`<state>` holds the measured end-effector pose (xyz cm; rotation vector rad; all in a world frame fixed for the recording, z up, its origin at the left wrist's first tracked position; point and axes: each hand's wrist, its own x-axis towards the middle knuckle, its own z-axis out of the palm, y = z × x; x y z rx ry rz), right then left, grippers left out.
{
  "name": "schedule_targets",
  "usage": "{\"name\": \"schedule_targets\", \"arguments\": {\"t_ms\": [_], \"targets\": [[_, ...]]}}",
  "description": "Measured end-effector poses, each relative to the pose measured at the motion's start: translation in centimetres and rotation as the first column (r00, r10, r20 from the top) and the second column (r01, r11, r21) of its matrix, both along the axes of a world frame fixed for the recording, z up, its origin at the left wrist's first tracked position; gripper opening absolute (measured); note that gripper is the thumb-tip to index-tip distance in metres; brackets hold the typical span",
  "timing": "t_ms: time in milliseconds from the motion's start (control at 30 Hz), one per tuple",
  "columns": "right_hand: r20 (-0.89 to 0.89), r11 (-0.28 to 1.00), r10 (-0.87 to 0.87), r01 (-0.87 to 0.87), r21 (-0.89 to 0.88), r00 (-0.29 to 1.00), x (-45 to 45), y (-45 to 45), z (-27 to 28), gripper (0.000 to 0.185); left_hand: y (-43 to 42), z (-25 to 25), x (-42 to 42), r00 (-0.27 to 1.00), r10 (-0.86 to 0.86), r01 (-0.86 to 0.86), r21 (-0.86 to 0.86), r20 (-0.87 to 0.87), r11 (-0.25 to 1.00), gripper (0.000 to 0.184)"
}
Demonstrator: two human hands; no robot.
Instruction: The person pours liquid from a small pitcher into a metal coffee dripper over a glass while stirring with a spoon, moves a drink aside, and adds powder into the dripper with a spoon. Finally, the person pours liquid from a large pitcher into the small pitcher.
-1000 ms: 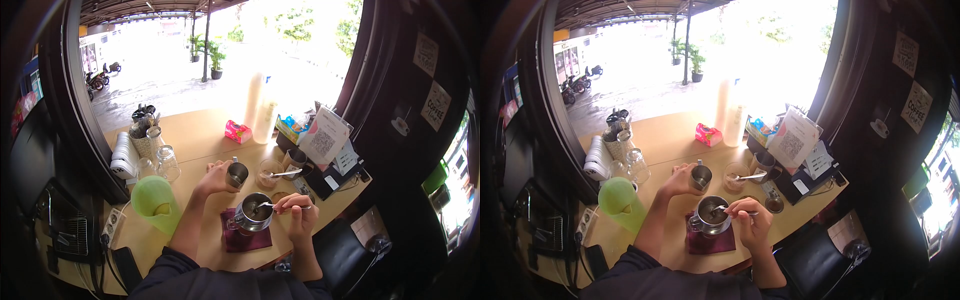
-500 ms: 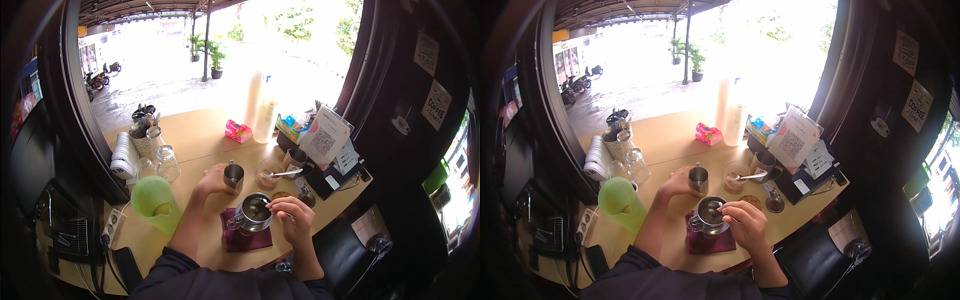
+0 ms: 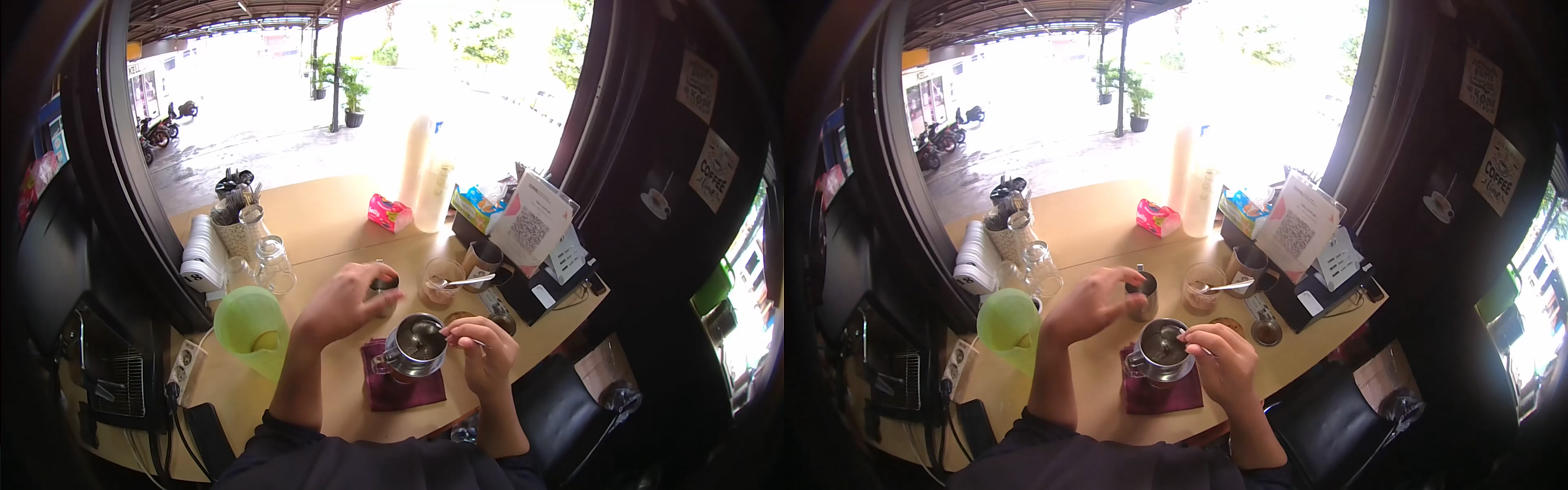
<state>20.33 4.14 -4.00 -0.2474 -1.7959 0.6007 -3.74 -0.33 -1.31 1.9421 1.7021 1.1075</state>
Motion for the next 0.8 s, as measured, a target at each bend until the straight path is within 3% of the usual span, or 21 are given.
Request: {"name": "schedule_targets", "arguments": {"t_ms": [33, 100, 167, 233, 267, 400, 500, 567, 667, 800], "targets": [[0.048, 0.999, 0.017, -0.019, 0.045, 0.999, -0.1, 0.0, 0.3, 0.015, 0.0, 0.0, 0.1, 1.0, 0.0, 0.0, 0.001, 0.001, 1.0, 0.064], [0.099, 0.995, 0.034, -0.044, 0.093, 0.994, -0.1, -0.1, 0.4, 0.014, 0.0, -0.1, 0.8, 0.937, -0.324, 0.324, -0.022, -0.128, 0.946, 0.073], [-0.002, 0.988, 0.143, -0.143, -0.067, 0.99, 0.2, -0.2, -0.2, 0.012, 0.3, -0.5, 1.2, 0.927, -0.365, 0.36, -0.073, -0.084, 0.93, 0.083], [0.038, 0.997, 0.072, -0.07, -0.043, 0.997, 0.2, -0.1, -0.1, 0.012, 0.5, -0.8, 1.2, 0.874, -0.449, 0.44, -0.09, -0.184, 0.894, 0.084], [0.074, 1.0, -0.004, 0.005, -0.02, 0.997, 0.2, -0.1, 0.0, 0.012, 0.6, -0.7, 1.4, 0.881, -0.446, 0.432, -0.116, -0.158, 0.894, 0.086], [0.086, 0.998, 0.049, -0.052, 0.031, 0.995, 0.0, -0.1, 0.1, 0.013, 0.7, -0.3, 1.6, 0.862, -0.489, 0.48, -0.098, -0.136, 0.872, 0.082], [-0.03, 0.984, 0.155, -0.157, -0.089, 0.987, 0.2, -0.2, -0.4, 0.015, 0.8, -0.4, 1.8, 0.877, -0.459, 0.446, -0.115, -0.144, 0.888, 0.078], [0.013, 0.999, 0.036, -0.036, -0.026, 0.999, 0.4, 0.0, -0.4, 0.016, 0.7, -0.1, 2.0, 0.87, -0.463, 0.461, -0.055, -0.171, 0.886, 0.075], [0.06, 0.996, 0.046, -0.05, 0.071, 0.997, 0.1, 0.2, 0.1, 0.018, 0.7, -0.2, 2.0, 0.877, -0.448, 0.451, -0.024, -0.172, 0.892, 0.073], [-0.005, 0.991, 0.13, -0.13, -0.015, 0.992, 0.2, 0.2, -0.3, 0.018, 1.0, -0.6, 1.9, 0.876, -0.463, 0.464, -0.026, -0.138, 0.886, 0.073]]}}
